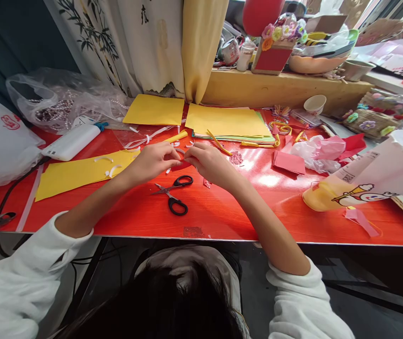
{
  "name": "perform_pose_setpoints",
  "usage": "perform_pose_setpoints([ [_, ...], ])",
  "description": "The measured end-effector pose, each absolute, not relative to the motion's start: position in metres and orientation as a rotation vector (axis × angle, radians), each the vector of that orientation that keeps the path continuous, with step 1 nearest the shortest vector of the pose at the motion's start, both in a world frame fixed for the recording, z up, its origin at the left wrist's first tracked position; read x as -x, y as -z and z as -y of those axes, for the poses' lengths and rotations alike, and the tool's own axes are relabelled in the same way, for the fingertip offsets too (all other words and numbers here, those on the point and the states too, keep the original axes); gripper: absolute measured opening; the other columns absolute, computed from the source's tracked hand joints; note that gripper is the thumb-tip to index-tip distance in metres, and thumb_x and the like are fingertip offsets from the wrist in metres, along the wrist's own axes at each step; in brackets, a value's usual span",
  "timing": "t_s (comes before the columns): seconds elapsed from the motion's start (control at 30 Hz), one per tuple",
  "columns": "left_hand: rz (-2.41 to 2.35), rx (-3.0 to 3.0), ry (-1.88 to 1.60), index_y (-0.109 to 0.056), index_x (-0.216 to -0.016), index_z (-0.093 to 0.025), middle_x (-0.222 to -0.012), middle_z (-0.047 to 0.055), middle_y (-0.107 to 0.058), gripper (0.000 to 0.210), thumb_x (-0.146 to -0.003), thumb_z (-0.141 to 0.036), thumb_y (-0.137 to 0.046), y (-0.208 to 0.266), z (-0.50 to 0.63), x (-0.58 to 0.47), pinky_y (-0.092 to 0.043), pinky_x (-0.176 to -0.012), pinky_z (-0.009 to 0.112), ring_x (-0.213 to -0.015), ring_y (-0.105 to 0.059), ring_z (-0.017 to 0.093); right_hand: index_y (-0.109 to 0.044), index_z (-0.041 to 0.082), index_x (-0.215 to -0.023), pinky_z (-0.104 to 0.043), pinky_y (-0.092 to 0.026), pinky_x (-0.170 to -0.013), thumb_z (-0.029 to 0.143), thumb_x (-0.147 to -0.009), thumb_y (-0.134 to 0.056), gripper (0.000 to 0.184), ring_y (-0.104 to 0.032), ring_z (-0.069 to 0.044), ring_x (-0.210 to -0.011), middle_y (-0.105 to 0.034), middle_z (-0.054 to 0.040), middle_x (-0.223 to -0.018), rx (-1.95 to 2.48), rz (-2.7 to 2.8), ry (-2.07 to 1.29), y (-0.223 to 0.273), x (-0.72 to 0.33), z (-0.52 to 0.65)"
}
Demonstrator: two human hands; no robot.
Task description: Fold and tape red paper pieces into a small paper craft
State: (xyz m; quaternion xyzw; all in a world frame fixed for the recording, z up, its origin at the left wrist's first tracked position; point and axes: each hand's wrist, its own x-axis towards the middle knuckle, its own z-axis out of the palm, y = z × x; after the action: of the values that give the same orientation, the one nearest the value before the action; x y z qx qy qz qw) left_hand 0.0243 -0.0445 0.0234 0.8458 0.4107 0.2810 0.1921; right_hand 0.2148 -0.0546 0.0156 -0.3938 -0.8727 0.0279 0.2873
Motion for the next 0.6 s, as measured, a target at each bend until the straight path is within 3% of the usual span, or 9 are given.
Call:
perform_pose_setpoints([
  [0.6, -1.074, -2.473, -0.713, -0.063, -0.070, -0.015, -0.072, 0.003, -0.058, 0.016, -0.082, -0.023, -0.056, -0.0216, 0.0411, -0.0229, -0.040, -0.068, 0.029, -0.071, -0.055, 0.014, -0.068, 0.017, -0.087, -0.026, -0.041, -0.067, 0.014, -0.088, -0.047, 0.021, -0.055, -0.013, -0.074, -0.064, -0.0050, -0.082, 1.028, 2.402, -0.158, -0.0146, -0.2181, 0.0516],
])
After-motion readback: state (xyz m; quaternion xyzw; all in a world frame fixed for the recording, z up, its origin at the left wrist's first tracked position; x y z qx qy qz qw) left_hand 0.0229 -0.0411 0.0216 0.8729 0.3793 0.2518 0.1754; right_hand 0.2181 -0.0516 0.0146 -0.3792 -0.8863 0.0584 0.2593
